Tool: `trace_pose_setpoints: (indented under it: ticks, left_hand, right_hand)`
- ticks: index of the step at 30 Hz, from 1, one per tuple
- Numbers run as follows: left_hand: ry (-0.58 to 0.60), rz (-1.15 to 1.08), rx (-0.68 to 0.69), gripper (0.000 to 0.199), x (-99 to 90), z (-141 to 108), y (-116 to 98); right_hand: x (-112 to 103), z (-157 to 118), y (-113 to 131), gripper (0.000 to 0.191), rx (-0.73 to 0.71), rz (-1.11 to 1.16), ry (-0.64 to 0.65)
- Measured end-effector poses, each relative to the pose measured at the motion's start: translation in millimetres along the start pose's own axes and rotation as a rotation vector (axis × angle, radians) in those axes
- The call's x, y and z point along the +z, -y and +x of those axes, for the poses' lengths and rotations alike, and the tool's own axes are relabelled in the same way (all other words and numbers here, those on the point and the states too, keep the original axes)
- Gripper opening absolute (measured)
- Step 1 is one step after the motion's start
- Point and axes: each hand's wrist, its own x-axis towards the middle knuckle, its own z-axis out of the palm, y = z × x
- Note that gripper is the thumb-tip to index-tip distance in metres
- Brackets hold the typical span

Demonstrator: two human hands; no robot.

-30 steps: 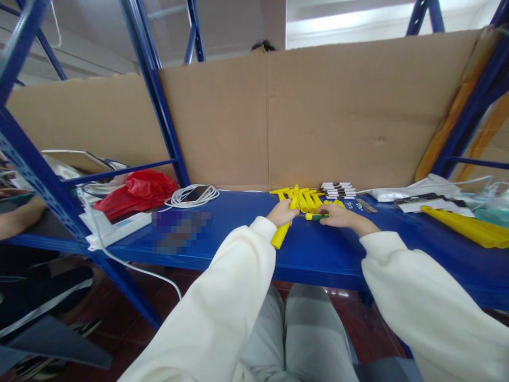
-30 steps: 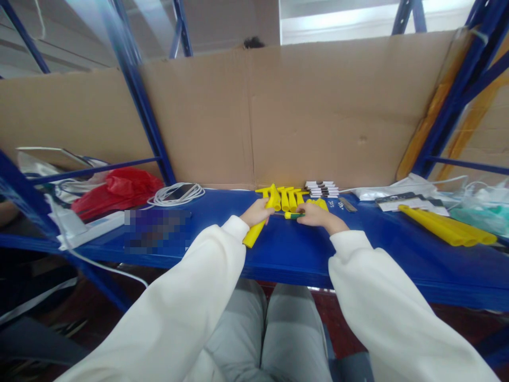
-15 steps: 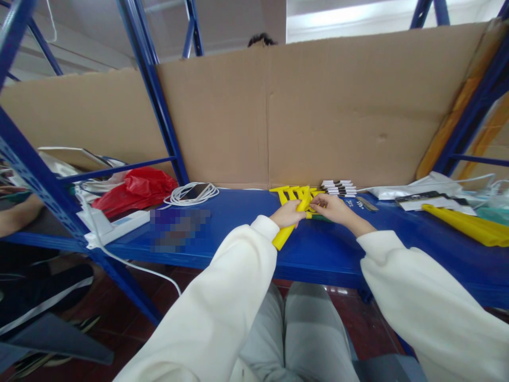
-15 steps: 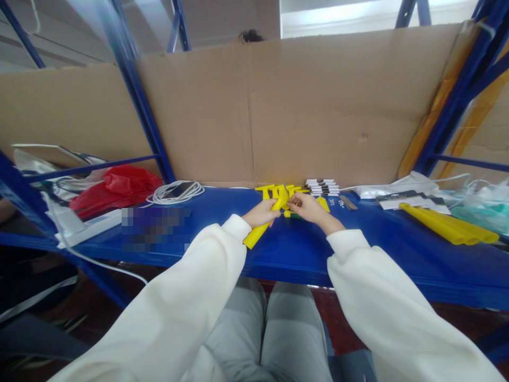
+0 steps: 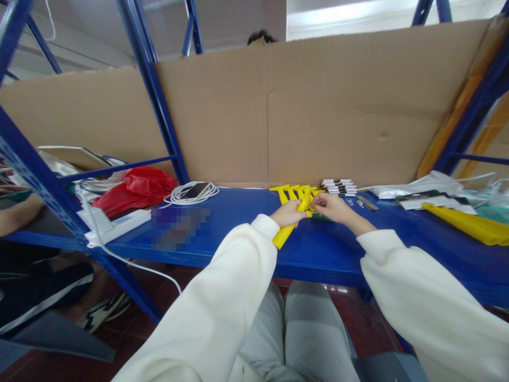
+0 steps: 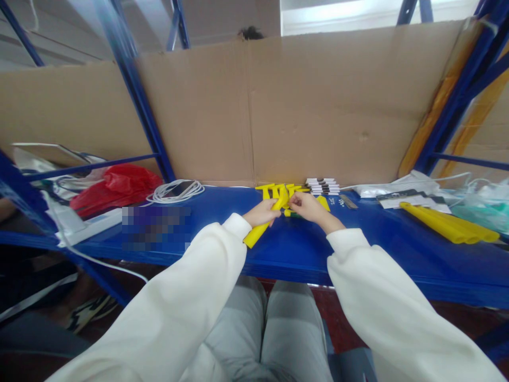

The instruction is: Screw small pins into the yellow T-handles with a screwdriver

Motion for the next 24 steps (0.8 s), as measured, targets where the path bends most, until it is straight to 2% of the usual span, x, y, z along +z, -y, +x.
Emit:
trace_pose_setpoints:
  ticks: [9,14,16,19,22,24]
  left_hand:
    - [-0.008,0.012,-0.016,0.012,0.5,-2,-4]
    - [-0.057,0.033,-0.025,0.012,-0.7,0,1]
    - [-0.061,0.034,-0.018,0.013,-1.1,1,3]
    - [-0.046,0.029,-0.005,0.013,-1.3,2,6]
    - [-0.042,0.029,0.014,0.014,-0.9,3,9]
    - [-0.043,0.031,0.027,0.014,-0.6,4,11]
  right_hand:
    - [-1,0,-2,0.004,0.027,0.014,-0.006]
    - [-8,3,-5,0.003,0.068,-0.056,-0.026]
    - [-19,4,-10,0.006,0.154,-0.171,-0.088]
    - [-43,1,-27,0.009,0.41,-0.448,-0.157]
    - [-69,-12,-56,0.012,0.662,-0.598,-0.115]
    - [-80,-21,-78,0.013,0.732,-0.598,-0.118]
